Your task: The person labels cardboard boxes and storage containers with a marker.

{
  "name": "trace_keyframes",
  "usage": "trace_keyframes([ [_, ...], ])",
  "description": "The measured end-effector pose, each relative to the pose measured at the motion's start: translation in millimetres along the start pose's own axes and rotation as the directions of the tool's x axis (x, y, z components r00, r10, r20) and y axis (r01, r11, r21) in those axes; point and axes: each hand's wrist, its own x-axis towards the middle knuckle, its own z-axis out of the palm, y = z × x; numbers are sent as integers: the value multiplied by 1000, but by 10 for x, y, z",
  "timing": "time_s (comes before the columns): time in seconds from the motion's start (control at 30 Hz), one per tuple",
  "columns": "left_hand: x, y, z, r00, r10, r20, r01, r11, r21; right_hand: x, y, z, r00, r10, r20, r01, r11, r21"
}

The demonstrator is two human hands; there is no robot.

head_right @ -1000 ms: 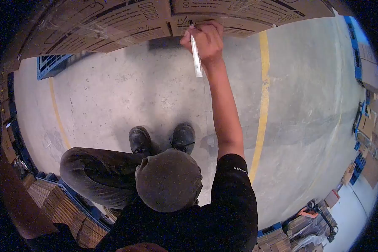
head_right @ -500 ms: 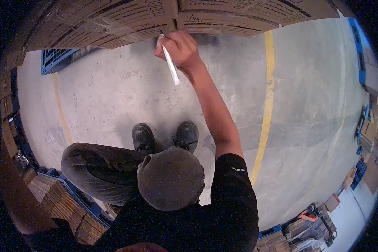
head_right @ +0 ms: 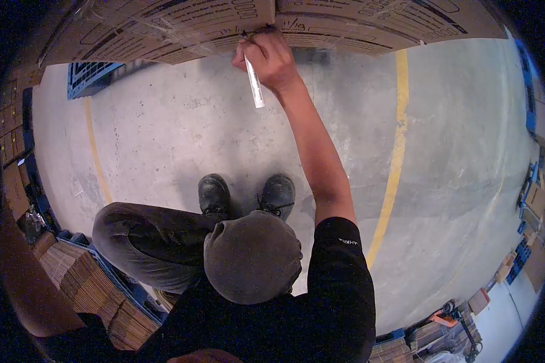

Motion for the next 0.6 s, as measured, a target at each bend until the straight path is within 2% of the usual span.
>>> trace_keyframes([
  [0.23, -9, 7, -5, 1000, -2, -4, 2, 1000, 1, -8, 12, -6, 999, -8, 33, 9, 1000, -28],
  [0.3, -6, 4, -2, 1000, -1, -3, 1, 1000, 1, -8, 28, -39, 994, -36, 101, 38, 999, -13],
  [0.53, 5, 16, -8, 1000, 2, -10, -2, 1000, 3, -46, 39, -40, 997, -7, 82, 9, 1000, -18],
  [0.6, 7, 9, -1, 1000, -2, -10, 2, 1000, 5, -72, 42, -58, 985, -18, 170, 30, 998, -63],
])
